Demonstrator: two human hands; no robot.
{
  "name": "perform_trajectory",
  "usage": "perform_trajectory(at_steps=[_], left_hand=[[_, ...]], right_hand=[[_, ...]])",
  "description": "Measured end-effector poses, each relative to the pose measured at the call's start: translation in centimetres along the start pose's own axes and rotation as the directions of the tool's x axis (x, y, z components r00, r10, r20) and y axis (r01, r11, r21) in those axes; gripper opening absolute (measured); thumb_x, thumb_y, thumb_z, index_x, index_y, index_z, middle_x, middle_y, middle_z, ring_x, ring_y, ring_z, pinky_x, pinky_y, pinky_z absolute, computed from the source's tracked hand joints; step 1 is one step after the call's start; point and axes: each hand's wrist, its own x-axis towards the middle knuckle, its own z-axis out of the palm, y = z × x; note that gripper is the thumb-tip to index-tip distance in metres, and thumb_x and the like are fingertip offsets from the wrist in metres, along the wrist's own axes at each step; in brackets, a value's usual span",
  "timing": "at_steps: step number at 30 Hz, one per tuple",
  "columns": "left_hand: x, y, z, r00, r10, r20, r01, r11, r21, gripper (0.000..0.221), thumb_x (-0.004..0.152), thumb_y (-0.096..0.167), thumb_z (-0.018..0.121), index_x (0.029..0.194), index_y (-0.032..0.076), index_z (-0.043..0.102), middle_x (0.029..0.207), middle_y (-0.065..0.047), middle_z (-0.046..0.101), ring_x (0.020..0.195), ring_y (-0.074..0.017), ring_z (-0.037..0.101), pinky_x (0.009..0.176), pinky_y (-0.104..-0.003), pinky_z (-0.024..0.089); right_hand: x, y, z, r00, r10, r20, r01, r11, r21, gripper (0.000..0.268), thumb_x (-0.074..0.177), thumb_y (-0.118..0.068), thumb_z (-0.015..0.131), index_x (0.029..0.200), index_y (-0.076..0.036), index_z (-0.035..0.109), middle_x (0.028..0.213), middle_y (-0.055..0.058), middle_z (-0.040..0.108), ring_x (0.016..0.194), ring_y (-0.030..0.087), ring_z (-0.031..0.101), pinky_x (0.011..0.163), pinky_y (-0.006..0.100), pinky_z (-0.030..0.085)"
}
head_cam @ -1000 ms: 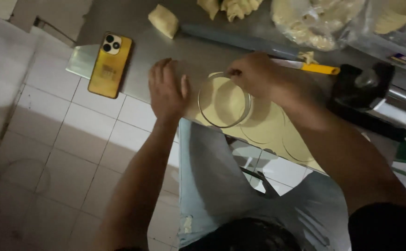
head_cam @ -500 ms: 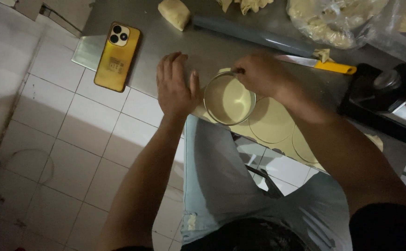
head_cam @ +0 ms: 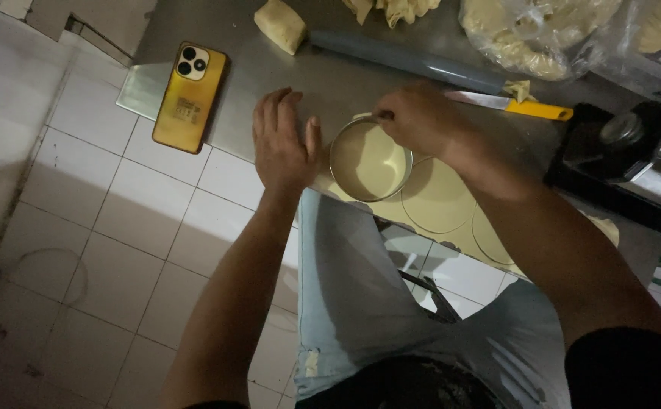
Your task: Using a manual pasta roller to flatten dough and a circular cutter to create uniform dough circles for baking or dumplings.
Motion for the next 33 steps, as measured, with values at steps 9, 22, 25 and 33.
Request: perform_trajectory(at_steps=[9, 22, 25, 33], left_hand=[[0.3, 0.4, 0.0, 0.98, 0.073, -0.187, -0.081, 0.996, -0.036, 0.051, 0.111, 0.042, 0.032, 0.123, 0.001, 0.059, 0.125, -0.02, 0.063, 0.12, -0.0384, 0.058, 0.097, -0.053, 0.051], [-0.1, -1.1, 0.8, 0.975, 0.156, -0.159, -0.172, 0.981, -0.093, 0.046, 0.108, 0.041, 0.033, 0.128, 0.007, 0.055, 0.122, -0.017, 0.057, 0.123, -0.0403, 0.056, 0.108, -0.058, 0.039], [0.0, -1.1, 0.4, 0.977, 0.164, -0.138, -0.181, 0.976, -0.119, 0.047, 0.108, 0.042, 0.032, 0.129, 0.007, 0.055, 0.124, -0.016, 0.057, 0.126, -0.039, 0.054, 0.109, -0.058, 0.037], [0.3, -0.1, -0.1, 0.99, 0.1, -0.097, -0.115, 0.979, -0.168, 0.041, 0.107, 0.036, 0.031, 0.129, 0.01, 0.054, 0.128, -0.016, 0.055, 0.132, -0.0379, 0.048, 0.115, -0.056, 0.032]], right_hand=[[-3.9, -1.0, 3.1, 0.886, -0.223, -0.407, 0.136, 0.963, -0.231, 0.059, 0.1, -0.03, 0.07, 0.146, 0.002, 0.053, 0.128, 0.025, 0.058, 0.112, 0.04, 0.055, 0.089, 0.052, 0.047], [-4.0, -3.5, 10.1, 0.777, -0.326, -0.538, 0.091, 0.904, -0.417, 0.069, 0.08, -0.057, 0.077, 0.137, -0.021, 0.064, 0.146, 0.031, 0.038, 0.128, 0.061, 0.043, 0.09, 0.069, 0.045], [-4.0, -4.0, 9.7, 0.807, -0.264, -0.528, 0.07, 0.931, -0.358, 0.063, 0.077, -0.057, 0.078, 0.127, -0.02, 0.07, 0.146, 0.031, 0.039, 0.127, 0.06, 0.046, 0.09, 0.068, 0.045], [-4.0, -3.4, 8.6, 0.868, -0.284, -0.408, 0.168, 0.94, -0.297, 0.053, 0.07, -0.047, 0.081, 0.115, -0.021, 0.074, 0.149, 0.029, 0.037, 0.132, 0.059, 0.043, 0.093, 0.066, 0.042]])
